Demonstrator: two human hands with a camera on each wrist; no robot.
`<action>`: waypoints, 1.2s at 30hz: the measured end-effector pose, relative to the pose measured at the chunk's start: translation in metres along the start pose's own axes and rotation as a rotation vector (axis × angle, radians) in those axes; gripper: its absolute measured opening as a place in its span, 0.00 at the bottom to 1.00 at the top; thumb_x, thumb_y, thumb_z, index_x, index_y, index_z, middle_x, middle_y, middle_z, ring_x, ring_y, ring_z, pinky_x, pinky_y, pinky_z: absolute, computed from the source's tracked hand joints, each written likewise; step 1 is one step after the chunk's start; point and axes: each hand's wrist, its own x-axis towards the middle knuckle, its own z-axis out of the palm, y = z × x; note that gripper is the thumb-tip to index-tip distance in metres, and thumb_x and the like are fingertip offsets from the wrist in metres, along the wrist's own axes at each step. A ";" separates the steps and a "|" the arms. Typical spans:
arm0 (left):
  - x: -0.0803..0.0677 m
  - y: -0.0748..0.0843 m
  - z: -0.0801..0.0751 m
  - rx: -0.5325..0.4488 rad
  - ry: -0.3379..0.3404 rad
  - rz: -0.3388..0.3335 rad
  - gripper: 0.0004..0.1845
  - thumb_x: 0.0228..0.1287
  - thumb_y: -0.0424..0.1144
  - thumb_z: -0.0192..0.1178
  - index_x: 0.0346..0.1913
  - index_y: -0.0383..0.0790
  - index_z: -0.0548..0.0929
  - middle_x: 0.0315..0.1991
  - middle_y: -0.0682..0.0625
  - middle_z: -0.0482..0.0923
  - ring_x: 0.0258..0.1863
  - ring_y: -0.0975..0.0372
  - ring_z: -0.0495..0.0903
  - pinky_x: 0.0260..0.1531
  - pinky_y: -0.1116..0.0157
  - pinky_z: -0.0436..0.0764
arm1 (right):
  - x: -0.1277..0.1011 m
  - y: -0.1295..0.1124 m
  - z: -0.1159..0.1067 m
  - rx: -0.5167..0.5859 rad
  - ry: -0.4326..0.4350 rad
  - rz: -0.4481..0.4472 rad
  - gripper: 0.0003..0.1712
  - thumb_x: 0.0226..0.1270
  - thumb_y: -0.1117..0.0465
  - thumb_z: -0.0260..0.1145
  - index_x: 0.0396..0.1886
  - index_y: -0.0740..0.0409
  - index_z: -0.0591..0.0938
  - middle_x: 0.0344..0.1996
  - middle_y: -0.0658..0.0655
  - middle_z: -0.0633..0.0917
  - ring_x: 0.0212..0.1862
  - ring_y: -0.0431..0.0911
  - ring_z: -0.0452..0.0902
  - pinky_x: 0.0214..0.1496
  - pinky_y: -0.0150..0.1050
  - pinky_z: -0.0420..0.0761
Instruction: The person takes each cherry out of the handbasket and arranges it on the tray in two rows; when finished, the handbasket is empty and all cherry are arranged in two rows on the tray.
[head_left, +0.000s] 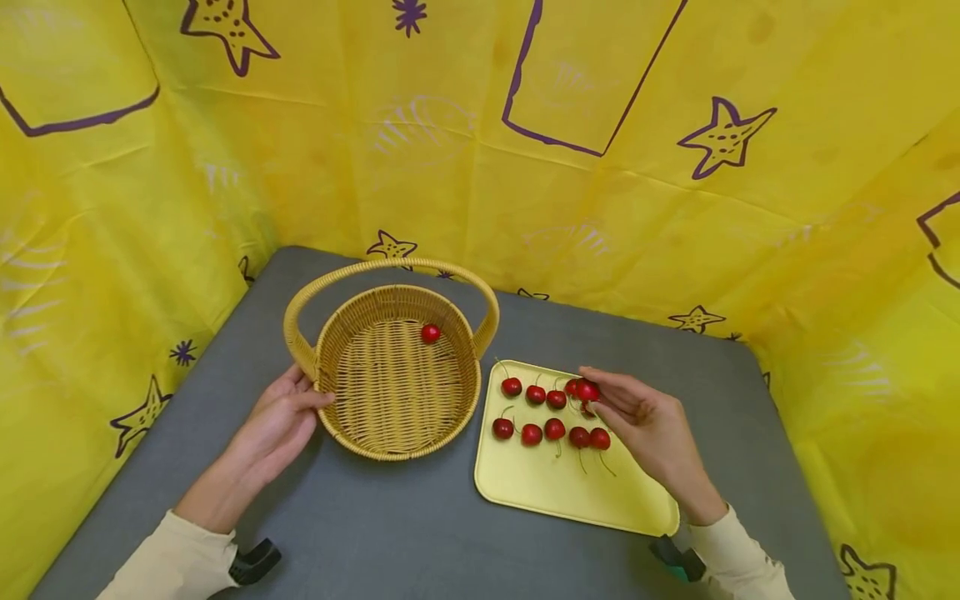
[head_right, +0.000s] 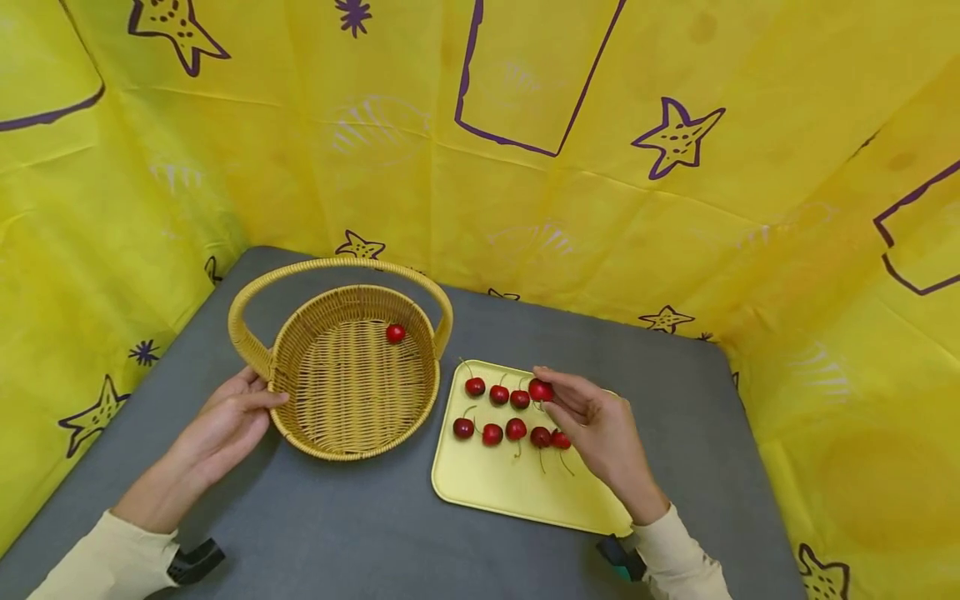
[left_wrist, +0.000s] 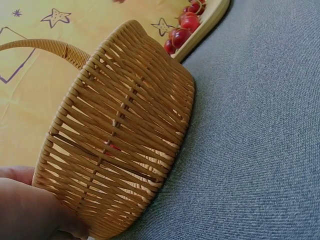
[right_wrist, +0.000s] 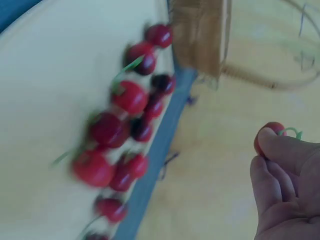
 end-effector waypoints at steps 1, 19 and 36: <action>0.000 0.000 0.000 -0.002 -0.001 -0.001 0.50 0.71 0.14 0.42 0.86 0.44 0.29 0.87 0.44 0.26 0.84 0.58 0.30 0.82 0.62 0.41 | -0.005 0.004 -0.005 -0.022 0.018 0.012 0.29 0.66 0.76 0.73 0.66 0.57 0.85 0.63 0.55 0.86 0.62 0.41 0.83 0.58 0.35 0.83; 0.000 0.001 0.001 -0.013 0.001 -0.001 0.50 0.72 0.14 0.41 0.86 0.43 0.29 0.87 0.46 0.27 0.84 0.60 0.31 0.82 0.63 0.40 | -0.062 0.072 -0.022 -0.275 0.116 0.107 0.29 0.62 0.75 0.76 0.63 0.56 0.87 0.54 0.62 0.90 0.55 0.39 0.85 0.47 0.23 0.83; 0.000 0.001 0.002 -0.012 0.004 0.001 0.49 0.72 0.14 0.41 0.86 0.43 0.29 0.87 0.46 0.28 0.84 0.60 0.32 0.82 0.64 0.41 | -0.067 0.097 -0.015 -0.324 0.073 0.105 0.28 0.63 0.75 0.75 0.63 0.59 0.87 0.56 0.59 0.89 0.56 0.57 0.86 0.50 0.22 0.81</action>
